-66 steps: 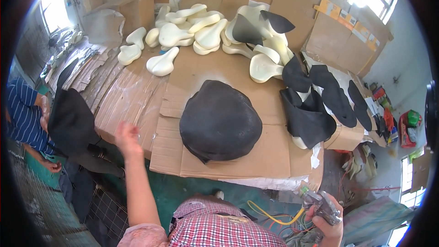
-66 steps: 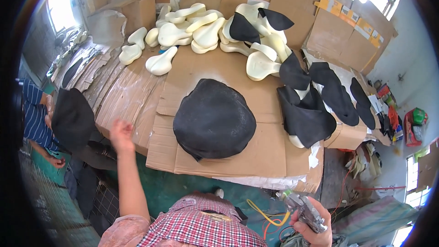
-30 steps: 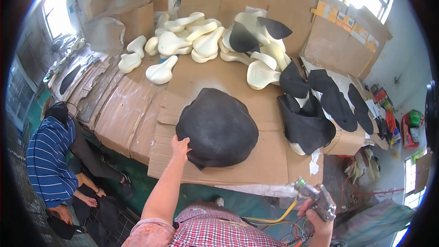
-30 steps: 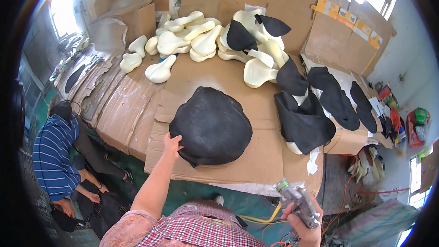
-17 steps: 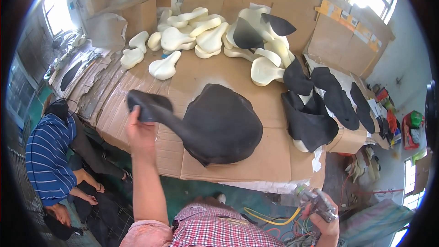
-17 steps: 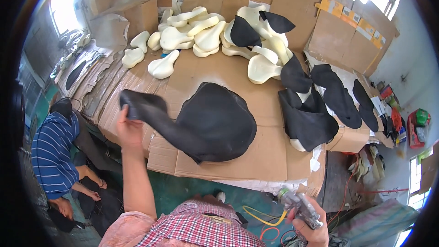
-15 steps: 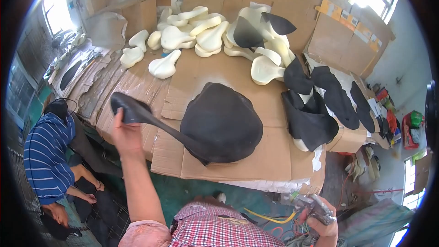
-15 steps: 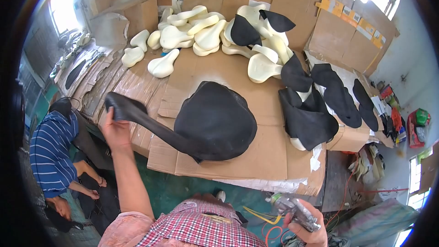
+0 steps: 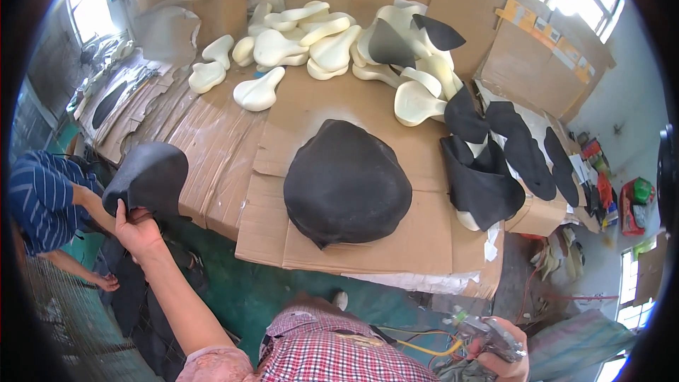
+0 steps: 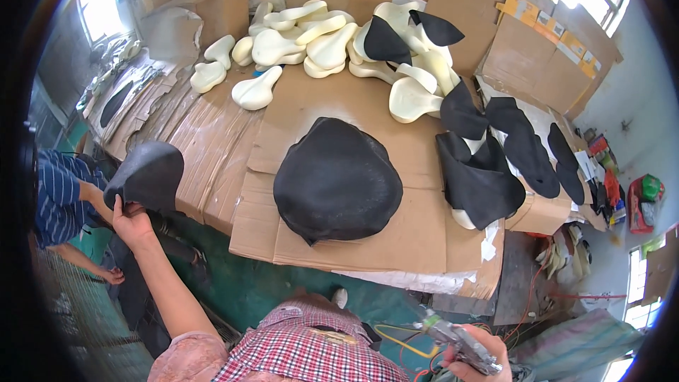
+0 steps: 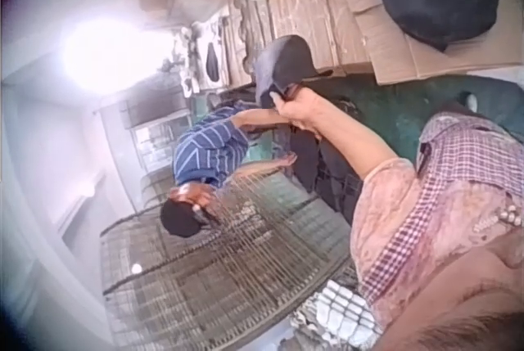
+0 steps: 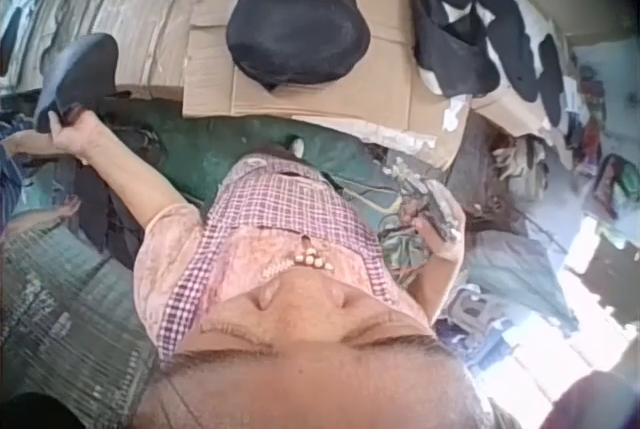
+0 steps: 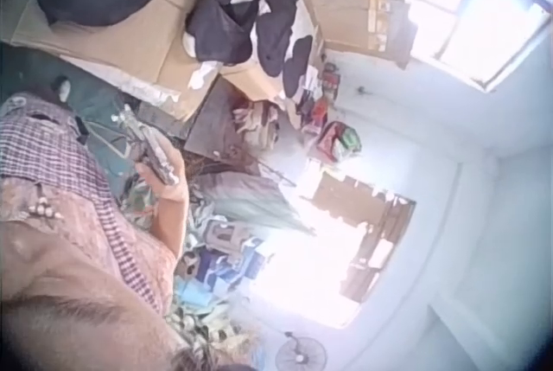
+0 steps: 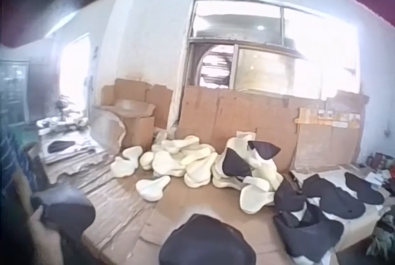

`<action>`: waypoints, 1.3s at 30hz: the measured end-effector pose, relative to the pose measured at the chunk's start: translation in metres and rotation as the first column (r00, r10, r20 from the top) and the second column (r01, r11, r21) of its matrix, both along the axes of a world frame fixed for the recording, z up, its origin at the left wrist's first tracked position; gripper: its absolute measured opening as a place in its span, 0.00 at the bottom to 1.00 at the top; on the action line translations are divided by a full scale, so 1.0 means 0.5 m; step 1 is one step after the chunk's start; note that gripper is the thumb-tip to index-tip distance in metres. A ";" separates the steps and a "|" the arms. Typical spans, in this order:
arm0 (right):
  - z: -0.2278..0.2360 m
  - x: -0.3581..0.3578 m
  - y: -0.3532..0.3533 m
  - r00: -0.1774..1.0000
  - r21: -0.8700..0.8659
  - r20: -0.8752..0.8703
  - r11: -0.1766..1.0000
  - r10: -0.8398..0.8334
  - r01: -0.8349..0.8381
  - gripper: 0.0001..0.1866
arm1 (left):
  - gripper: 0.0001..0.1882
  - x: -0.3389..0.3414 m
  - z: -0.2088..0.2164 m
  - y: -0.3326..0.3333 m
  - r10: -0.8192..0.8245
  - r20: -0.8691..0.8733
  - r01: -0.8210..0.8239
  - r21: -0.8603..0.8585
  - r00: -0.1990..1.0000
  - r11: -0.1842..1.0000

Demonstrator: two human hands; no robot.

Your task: Assembling seat pads by applying adhesive with a spray gun and fitting fabric covers over foam inserts.

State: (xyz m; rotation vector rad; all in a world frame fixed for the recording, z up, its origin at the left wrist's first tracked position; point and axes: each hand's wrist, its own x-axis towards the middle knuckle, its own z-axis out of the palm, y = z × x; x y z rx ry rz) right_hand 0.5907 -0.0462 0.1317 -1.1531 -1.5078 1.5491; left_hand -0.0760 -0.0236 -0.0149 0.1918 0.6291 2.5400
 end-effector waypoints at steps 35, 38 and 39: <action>-0.020 -0.019 0.082 0.996 0.000 -0.011 0.996 -0.087 0.087 0.35 | 0.15 0.388 -0.328 0.293 -0.598 -0.503 -0.228 -0.849 0.624 0.476; -0.005 -0.003 0.071 0.983 -0.120 0.115 0.980 -0.143 0.157 0.34 | 0.15 0.456 -0.309 0.320 -0.750 -0.401 -0.423 -0.889 0.527 0.178; -0.027 -0.009 0.085 0.987 -0.006 -0.056 0.989 -0.151 0.151 0.30 | 0.15 0.462 -0.306 0.321 -0.751 -0.406 -0.430 -0.885 0.521 0.180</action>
